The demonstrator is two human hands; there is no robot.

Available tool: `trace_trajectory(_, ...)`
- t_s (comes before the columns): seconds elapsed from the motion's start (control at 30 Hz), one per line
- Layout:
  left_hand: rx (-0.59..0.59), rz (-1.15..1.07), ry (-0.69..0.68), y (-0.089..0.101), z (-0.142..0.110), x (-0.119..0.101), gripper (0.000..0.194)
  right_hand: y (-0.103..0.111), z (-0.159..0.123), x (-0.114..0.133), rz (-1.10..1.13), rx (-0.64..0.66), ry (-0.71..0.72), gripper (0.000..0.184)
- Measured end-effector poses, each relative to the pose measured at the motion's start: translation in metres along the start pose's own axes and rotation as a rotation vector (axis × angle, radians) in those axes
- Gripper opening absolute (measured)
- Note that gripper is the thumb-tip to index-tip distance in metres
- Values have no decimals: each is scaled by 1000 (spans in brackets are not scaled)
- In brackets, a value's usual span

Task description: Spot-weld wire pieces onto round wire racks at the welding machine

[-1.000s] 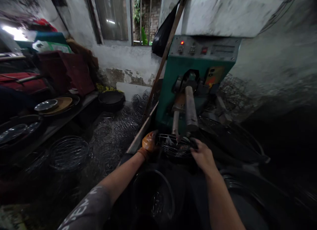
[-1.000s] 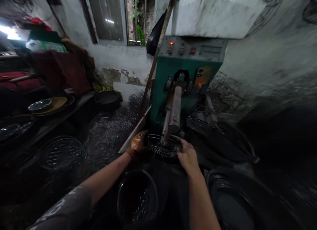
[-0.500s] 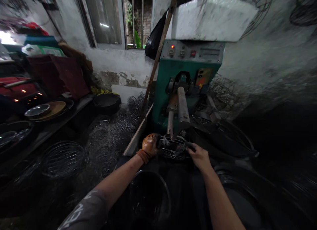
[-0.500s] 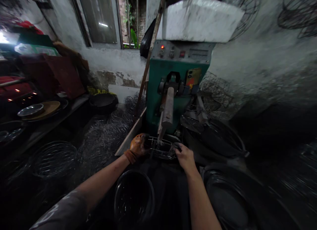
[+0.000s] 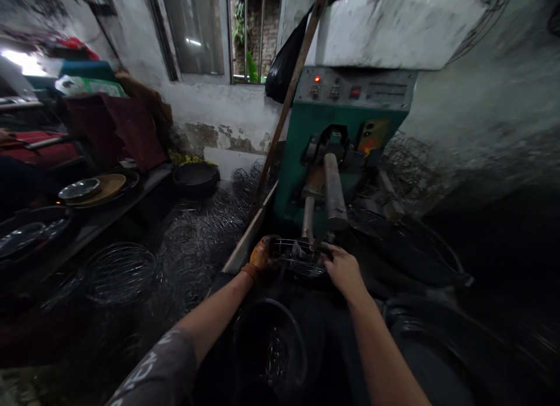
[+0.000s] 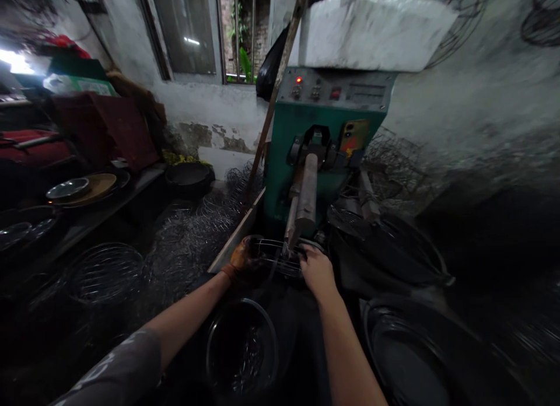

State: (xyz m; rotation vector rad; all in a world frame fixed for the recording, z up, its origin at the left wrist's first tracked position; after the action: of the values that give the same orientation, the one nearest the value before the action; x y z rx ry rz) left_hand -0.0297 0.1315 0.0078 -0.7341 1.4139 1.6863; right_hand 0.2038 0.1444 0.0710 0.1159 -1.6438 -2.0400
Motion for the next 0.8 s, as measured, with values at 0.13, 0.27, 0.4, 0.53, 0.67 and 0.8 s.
trace_trajectory(0.13, 19, 28, 12, -8, 6, 12, 66, -2, 5, 2, -37, 20, -34, 31)
trace_trajectory(0.27, 58, 66, 10, -10, 4, 16, 75, 8, -4, -12, 74, -45, -32, 32)
trace_trajectory(0.4, 32, 279, -225, -2, -5, -38, 87, 14, -26, -60, 234, -120, -155, 42)
trace_trajectory(0.53, 50, 445, -333, -13, -1, -92, 82, -7, -32, -86, 294, 10, -279, 40)
trace_trajectory(0.67, 113, 442, -248, -25, 9, -87, 56, -6, -29, -78, 285, 25, -265, 36)
trace_trajectory(0.8, 116, 339, -209, -19, 1, -58, 42, 3, -27, -45, 183, 11, -71, 34)
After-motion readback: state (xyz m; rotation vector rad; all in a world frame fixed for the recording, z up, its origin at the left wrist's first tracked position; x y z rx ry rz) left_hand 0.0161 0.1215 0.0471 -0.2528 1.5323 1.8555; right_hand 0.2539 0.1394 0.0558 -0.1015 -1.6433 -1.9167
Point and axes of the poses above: each hand's wrist, its own z-axis towards the middle knuckle, its own y-axis out of the back of the hand, x = y × z, the point moved 10 cm from there along z, towards the middle knuckle, and after that the axes turned 8 degrees about x, right-handed, at the moved point
